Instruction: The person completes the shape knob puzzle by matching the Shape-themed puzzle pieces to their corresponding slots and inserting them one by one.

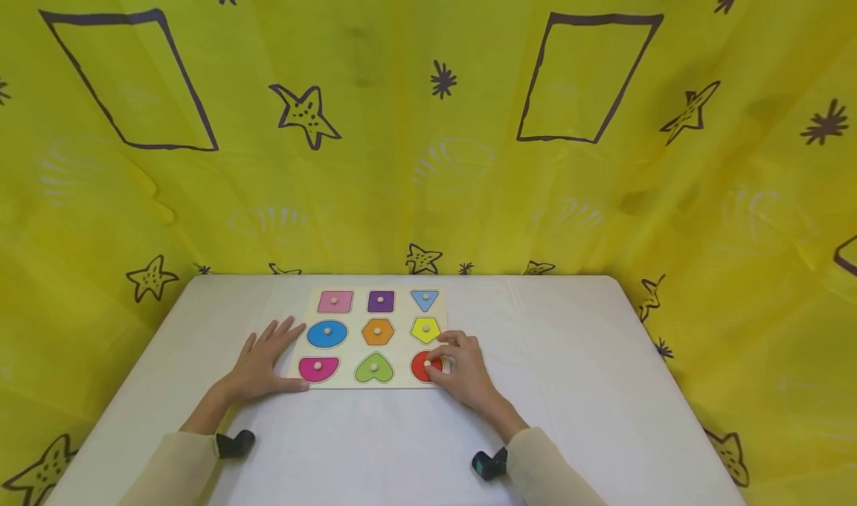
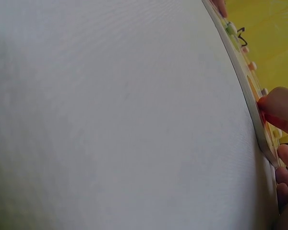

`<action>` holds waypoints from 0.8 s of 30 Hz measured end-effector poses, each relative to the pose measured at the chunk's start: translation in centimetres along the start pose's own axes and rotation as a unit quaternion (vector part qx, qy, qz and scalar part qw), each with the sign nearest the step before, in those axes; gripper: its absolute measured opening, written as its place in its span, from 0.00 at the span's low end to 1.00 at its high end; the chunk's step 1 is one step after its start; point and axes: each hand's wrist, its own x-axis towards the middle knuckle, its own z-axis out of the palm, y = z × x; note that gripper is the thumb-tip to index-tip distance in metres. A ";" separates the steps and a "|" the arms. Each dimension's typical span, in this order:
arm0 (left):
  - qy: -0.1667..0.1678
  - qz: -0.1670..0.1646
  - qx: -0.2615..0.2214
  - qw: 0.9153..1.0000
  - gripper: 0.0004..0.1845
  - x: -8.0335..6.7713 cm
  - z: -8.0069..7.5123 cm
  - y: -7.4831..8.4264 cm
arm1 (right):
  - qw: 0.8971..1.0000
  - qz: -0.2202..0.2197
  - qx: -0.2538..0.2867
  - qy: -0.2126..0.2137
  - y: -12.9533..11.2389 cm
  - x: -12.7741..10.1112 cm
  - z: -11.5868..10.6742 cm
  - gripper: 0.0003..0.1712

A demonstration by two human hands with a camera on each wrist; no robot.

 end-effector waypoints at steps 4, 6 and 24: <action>-0.002 -0.005 0.000 1.000 0.61 0.0 0.0 0.0 | 1.000 0.006 -0.003 -0.002 -0.1 0.1 0.0 0.06; -0.002 -0.006 0.000 1.000 0.62 0.1 0.1 -0.1 | 1.000 0.008 -0.004 -0.004 -0.1 0.1 0.0 0.06; 0.000 0.001 -0.006 1.000 0.62 0.1 0.1 -0.3 | 1.000 -0.003 0.000 0.000 -0.1 -0.1 -0.1 0.07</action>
